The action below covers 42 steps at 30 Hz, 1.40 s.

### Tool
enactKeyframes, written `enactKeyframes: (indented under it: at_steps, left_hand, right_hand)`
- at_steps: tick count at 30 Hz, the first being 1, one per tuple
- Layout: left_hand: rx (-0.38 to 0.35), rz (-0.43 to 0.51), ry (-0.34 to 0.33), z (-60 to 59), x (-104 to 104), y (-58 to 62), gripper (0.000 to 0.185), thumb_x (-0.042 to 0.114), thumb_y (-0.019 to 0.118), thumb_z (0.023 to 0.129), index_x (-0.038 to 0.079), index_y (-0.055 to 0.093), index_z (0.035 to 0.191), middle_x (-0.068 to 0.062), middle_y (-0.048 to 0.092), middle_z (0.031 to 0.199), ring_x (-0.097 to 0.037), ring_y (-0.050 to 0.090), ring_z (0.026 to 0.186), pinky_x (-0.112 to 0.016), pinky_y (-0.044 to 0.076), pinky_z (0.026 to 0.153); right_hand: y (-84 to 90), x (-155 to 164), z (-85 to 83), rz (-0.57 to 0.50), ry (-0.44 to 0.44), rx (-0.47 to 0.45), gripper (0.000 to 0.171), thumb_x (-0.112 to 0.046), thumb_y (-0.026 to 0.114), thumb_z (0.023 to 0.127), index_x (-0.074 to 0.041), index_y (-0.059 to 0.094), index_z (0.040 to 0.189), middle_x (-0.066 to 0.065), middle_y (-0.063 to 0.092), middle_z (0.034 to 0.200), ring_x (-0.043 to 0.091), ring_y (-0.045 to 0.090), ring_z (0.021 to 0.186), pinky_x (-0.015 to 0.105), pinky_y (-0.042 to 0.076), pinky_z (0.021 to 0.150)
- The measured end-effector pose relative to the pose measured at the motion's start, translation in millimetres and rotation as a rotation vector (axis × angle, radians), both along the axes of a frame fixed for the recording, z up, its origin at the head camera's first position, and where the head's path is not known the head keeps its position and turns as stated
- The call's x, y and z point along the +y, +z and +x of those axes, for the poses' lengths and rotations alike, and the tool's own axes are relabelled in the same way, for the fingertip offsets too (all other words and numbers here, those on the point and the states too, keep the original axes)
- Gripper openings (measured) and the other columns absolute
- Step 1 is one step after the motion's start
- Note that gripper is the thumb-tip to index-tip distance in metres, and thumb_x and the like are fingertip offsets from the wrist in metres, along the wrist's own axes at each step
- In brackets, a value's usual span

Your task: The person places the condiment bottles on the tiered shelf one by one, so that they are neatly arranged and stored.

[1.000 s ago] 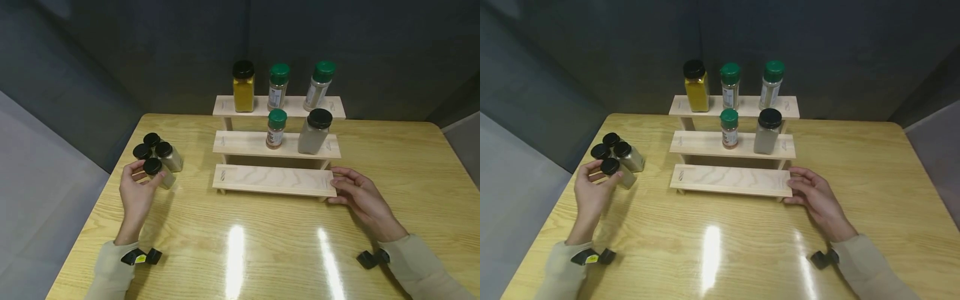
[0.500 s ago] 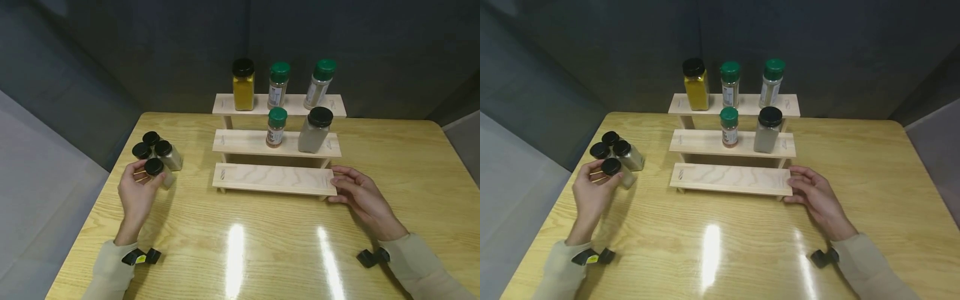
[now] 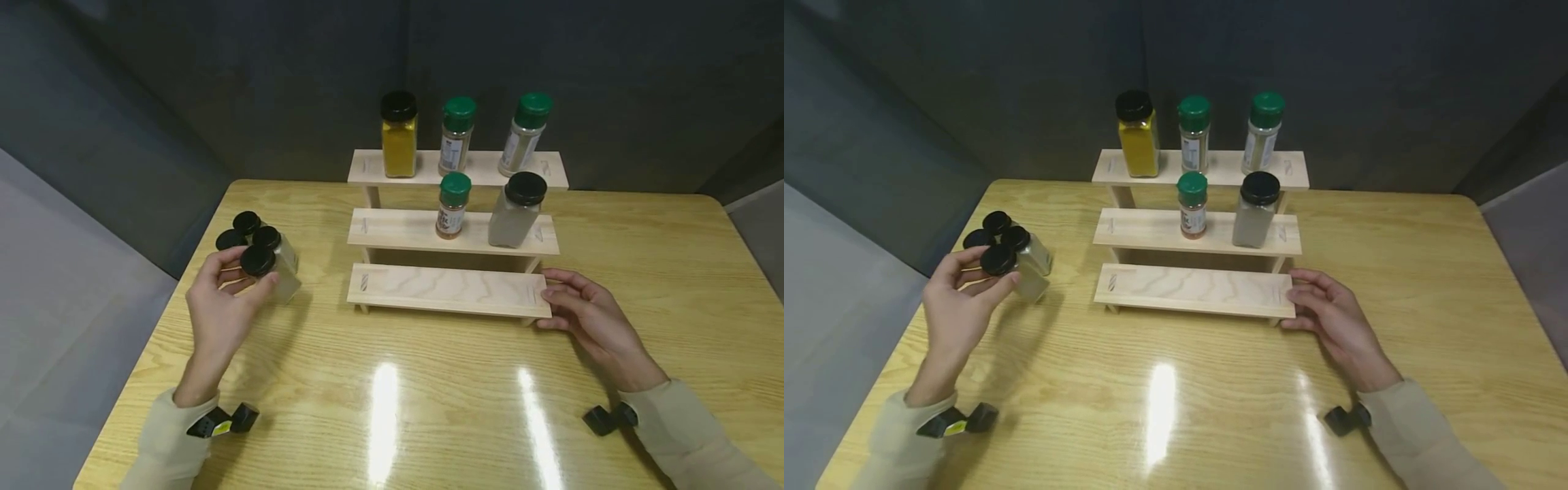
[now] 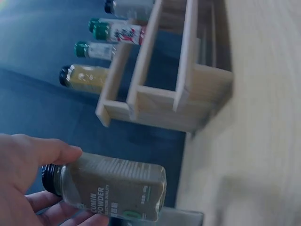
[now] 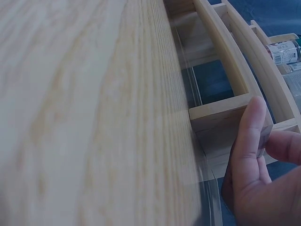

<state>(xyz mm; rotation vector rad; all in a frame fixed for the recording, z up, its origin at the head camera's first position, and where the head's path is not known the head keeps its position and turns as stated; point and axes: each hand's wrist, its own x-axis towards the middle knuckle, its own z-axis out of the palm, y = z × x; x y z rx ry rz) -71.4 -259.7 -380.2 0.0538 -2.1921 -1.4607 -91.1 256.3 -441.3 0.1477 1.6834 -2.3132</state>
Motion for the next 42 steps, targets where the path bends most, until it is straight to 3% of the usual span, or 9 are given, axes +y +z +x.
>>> enactKeyframes:
  at_steps: [4, 12, 21, 32, 42]
  left_hand:
    - [0.035, -0.003, -0.043, -1.7, 7, 12.5, 0.051, -0.012, 0.088, 0.085, -0.011, 0.068, 0.131, -0.01, 0.069, 0.115, -0.016, 0.068, 0.094, -0.018, 0.063, 0.084]
    - [0.058, -0.012, -0.114, -9.0, 18, 28.1, 0.052, -0.015, 0.088, 0.083, -0.011, 0.068, 0.131, -0.002, 0.068, 0.111, -0.016, 0.068, 0.092, -0.018, 0.062, 0.084]
    - [0.081, -0.027, -0.195, -21.0, 35, 43.2, 0.05, -0.013, 0.089, 0.083, -0.012, 0.068, 0.129, -0.014, 0.07, 0.11, -0.016, 0.069, 0.092, -0.019, 0.063, 0.086]
    - [0.125, -0.099, -0.267, -36.9, 58, 52.9, 0.052, -0.011, 0.091, 0.083, -0.012, 0.068, 0.129, -0.019, 0.073, 0.117, -0.012, 0.071, 0.092, -0.021, 0.065, 0.083]
    - [0.137, -0.062, -0.327, -54.8, 79, 59.8, 0.049, -0.008, 0.093, 0.081, -0.008, 0.072, 0.125, -0.015, 0.074, 0.114, -0.022, 0.071, 0.091, -0.025, 0.066, 0.08]
  right_hand:
    - [0.0, 1, 0.1, 0.003, -0.005, 0.001, 0.029, 0.006, 0.06, 0.11, -0.013, 0.069, 0.131, 0.005, 0.064, 0.109, 0.016, 0.068, 0.096, 0.034, 0.07, 0.075]
    - [-0.6, 1, -0.7, 0.019, -0.005, -0.004, 0.029, 0.004, 0.061, 0.11, -0.014, 0.068, 0.131, 0.005, 0.064, 0.11, 0.017, 0.068, 0.096, 0.034, 0.07, 0.074]
    - [-0.8, 1, -0.5, 0.023, -0.002, 0.003, 0.028, 0.005, 0.061, 0.11, -0.012, 0.067, 0.131, 0.006, 0.064, 0.109, 0.017, 0.068, 0.095, 0.034, 0.069, 0.074]
    - [-2.5, 2, -0.1, 0.006, 0.01, 0.008, 0.029, 0.005, 0.059, 0.11, -0.013, 0.067, 0.131, 0.006, 0.064, 0.109, 0.017, 0.068, 0.095, 0.035, 0.07, 0.075]
    - [-1.9, 2, -1.0, 0.015, 0.009, 0.002, 0.029, 0.004, 0.06, 0.111, -0.012, 0.066, 0.133, 0.006, 0.064, 0.109, 0.017, 0.068, 0.096, 0.035, 0.07, 0.076]
